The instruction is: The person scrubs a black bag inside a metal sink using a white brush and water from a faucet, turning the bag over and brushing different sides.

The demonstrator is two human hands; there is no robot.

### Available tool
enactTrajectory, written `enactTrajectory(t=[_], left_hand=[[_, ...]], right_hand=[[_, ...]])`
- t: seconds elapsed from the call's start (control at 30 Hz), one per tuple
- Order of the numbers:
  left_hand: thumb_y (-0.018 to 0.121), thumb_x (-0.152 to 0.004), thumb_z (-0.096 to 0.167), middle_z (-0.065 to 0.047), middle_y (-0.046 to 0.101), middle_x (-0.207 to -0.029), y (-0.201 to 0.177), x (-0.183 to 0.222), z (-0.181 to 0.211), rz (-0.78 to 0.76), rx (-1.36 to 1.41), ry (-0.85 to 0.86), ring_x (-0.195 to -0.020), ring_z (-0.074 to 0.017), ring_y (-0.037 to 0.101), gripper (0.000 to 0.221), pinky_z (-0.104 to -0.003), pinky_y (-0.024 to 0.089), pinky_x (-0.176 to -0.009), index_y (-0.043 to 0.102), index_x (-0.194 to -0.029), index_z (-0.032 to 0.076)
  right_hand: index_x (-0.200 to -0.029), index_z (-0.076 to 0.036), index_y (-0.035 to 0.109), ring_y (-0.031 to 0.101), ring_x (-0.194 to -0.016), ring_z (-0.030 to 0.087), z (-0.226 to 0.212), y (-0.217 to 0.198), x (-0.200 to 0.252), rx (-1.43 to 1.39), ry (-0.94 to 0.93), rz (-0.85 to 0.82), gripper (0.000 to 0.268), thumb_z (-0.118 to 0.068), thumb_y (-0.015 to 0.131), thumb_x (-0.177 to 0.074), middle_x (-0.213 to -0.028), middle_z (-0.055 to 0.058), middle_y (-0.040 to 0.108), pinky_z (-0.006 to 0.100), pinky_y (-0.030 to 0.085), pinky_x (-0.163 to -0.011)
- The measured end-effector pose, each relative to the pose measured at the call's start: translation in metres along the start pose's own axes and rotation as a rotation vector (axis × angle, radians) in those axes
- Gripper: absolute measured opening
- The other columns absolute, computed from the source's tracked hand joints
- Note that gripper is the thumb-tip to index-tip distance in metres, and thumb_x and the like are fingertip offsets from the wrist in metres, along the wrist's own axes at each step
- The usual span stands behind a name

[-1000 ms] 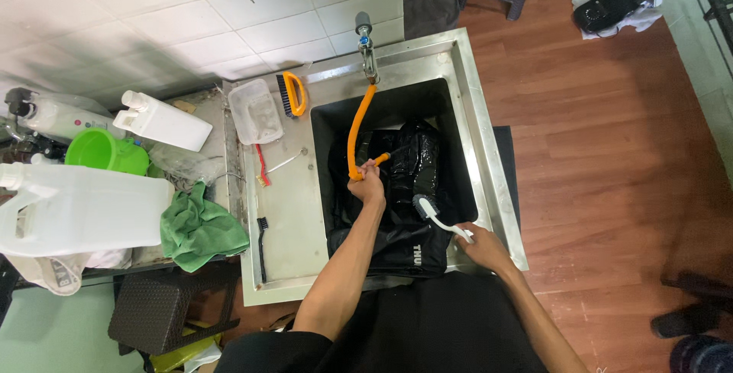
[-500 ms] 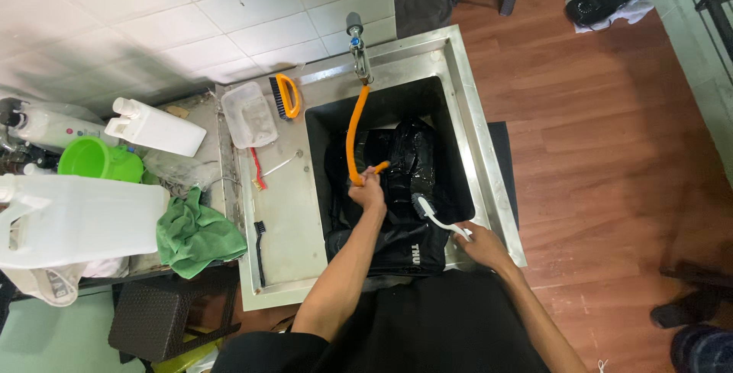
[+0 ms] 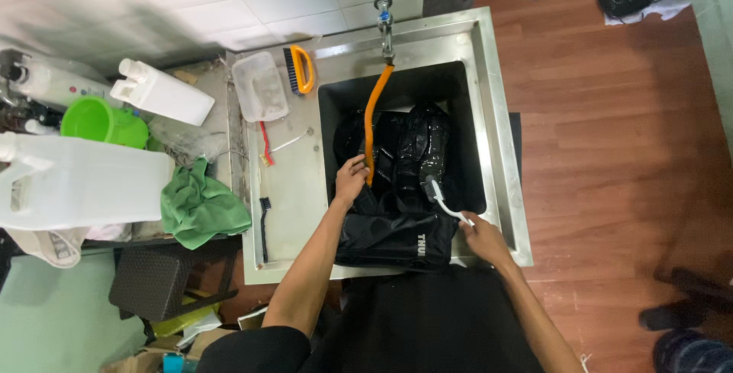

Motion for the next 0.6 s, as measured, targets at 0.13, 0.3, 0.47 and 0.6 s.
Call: enactTrajectory(t=[0.13,0.3,0.47,0.6], left_hand=[[0.063,-0.102,0.015,-0.017,0.063,-0.142,0.009,0.029,0.095,0.068,0.072,0.15,-0.132,-0.032,0.061,0.045,-0.044,0.058,-0.103,0.059,-0.147,0.02],[0.07,-0.099,0.056,-0.015,0.042,-0.168,0.009,0.053,0.26,-0.031,0.046,0.892,-0.152,-0.0386,0.048,0.081,-0.056,0.049,-0.119,0.032,-0.163,0.024],[0.045,-0.102,0.067,-0.013,0.057,-0.155,0.023,0.02,0.288,0.005,-0.331,0.976,-0.143,-0.0349,0.056,0.071,-0.056,0.046,-0.114,0.04,-0.156,0.021],[0.042,-0.114,0.033,-0.002,0.077,-0.106,0.034,0.025,0.288,0.004,-0.324,1.18,-0.1,-0.0225,0.072,0.041,-0.038,0.056,-0.084,0.051,-0.149,0.014]], right_hand=[[-0.144,-0.025,0.063,0.069,-0.109,0.056,-0.012,-0.001,-0.001,0.082,0.015,-0.014,0.045,-0.043,0.054,-0.103,-0.097,0.033,0.077,0.063,0.051,-0.097],[-0.147,-0.024,0.059,0.063,-0.125,0.04,-0.061,-0.005,0.01,0.097,0.042,-0.044,0.052,-0.041,0.052,-0.099,-0.125,0.016,0.075,0.043,0.046,-0.104],[-0.15,-0.02,0.056,0.067,-0.119,0.038,-0.073,0.002,-0.005,0.053,-0.057,0.06,0.055,-0.045,0.047,-0.103,-0.123,0.016,0.075,0.045,0.047,-0.102],[-0.156,-0.022,0.052,0.065,-0.111,0.025,-0.142,-0.022,0.054,-0.252,0.006,0.298,0.056,-0.043,0.047,-0.103,-0.121,0.01,0.073,0.038,0.047,-0.095]])
Point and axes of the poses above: each hand's wrist, its own x-axis away from the middle knuckle, its own y-axis out of the palm, z = x × y, the point moved 1 cm from there along -x, towards the middle knuckle
